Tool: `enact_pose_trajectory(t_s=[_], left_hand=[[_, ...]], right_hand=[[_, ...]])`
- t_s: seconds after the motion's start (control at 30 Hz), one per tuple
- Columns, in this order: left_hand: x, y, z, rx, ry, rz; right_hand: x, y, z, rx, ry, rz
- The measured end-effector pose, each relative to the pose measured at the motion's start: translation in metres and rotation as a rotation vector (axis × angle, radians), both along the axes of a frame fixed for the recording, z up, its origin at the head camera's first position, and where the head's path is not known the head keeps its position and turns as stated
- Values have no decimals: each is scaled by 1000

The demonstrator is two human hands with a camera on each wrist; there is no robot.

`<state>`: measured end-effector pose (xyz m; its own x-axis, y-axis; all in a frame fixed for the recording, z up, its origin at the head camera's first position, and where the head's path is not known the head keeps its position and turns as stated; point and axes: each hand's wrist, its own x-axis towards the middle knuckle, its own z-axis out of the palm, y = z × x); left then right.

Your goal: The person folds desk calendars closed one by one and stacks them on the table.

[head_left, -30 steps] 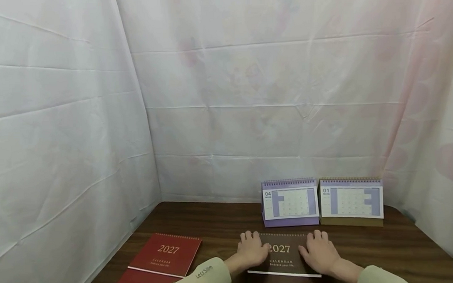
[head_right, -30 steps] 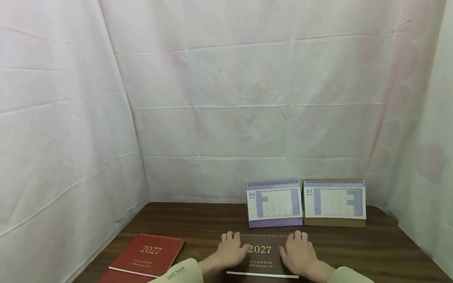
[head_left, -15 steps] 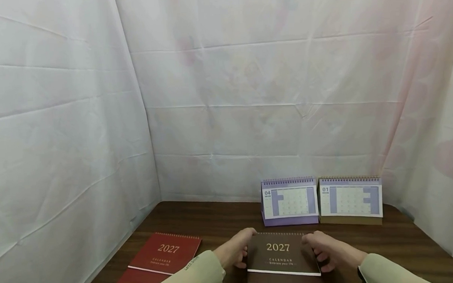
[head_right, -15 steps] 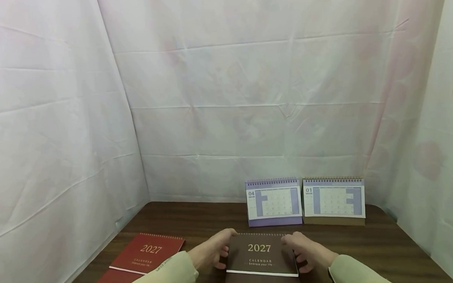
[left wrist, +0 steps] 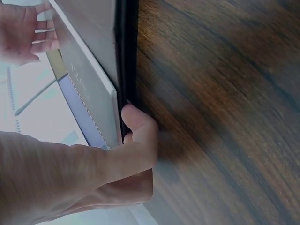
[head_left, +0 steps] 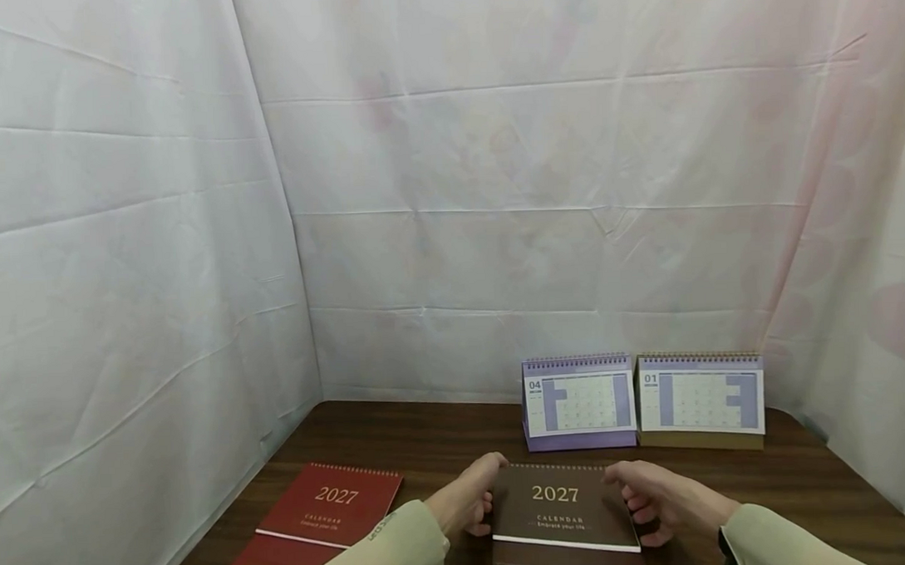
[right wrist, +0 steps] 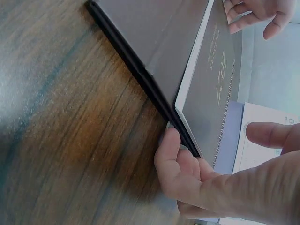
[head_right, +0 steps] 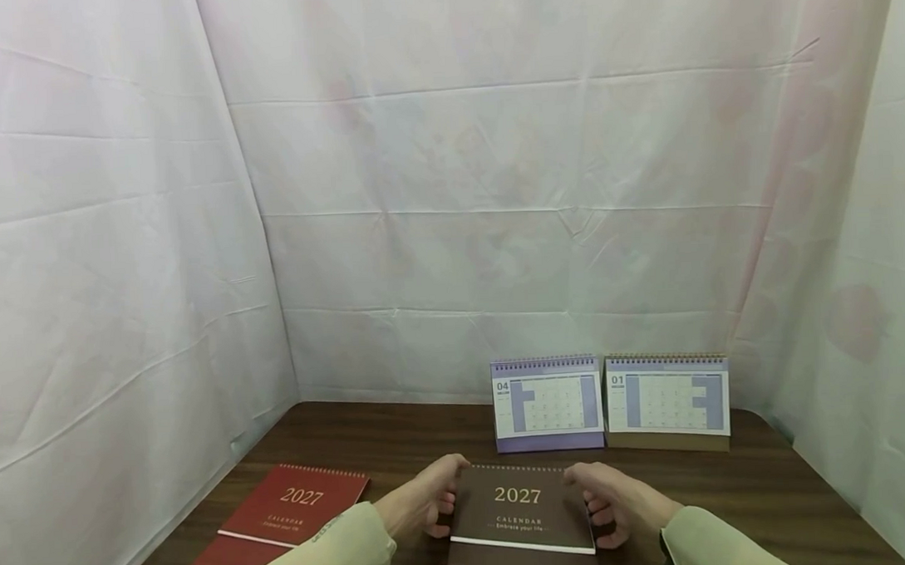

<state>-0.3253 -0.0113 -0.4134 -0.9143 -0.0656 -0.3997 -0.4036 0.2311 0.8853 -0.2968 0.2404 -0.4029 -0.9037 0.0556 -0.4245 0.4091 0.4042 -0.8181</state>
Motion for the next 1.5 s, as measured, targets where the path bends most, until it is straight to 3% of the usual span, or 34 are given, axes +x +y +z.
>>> enact_pose_trajectory(t_s=[0.17,0.43,0.6,0.83,1.23,1.5], left_hand=[[2,-2,3,21,-24,-25],[2,0,-2,95,-22,-27],[3,-3,-1,95,5,-14],[2,-11,-1,96,109,-31],[2,-26,2,74,117,-27],[-1,-35,4,37,148,18]], right_hand=[[2,-1,1,-10,-4,-4],[0,-1,1,-50,-10,-7],[-2,-3,-2,-64,4,-12],[-3,-6,-2,-49,-1,29],[-3,-21,5,-78,39,24],[-5,-33,6,-101,62,15]])
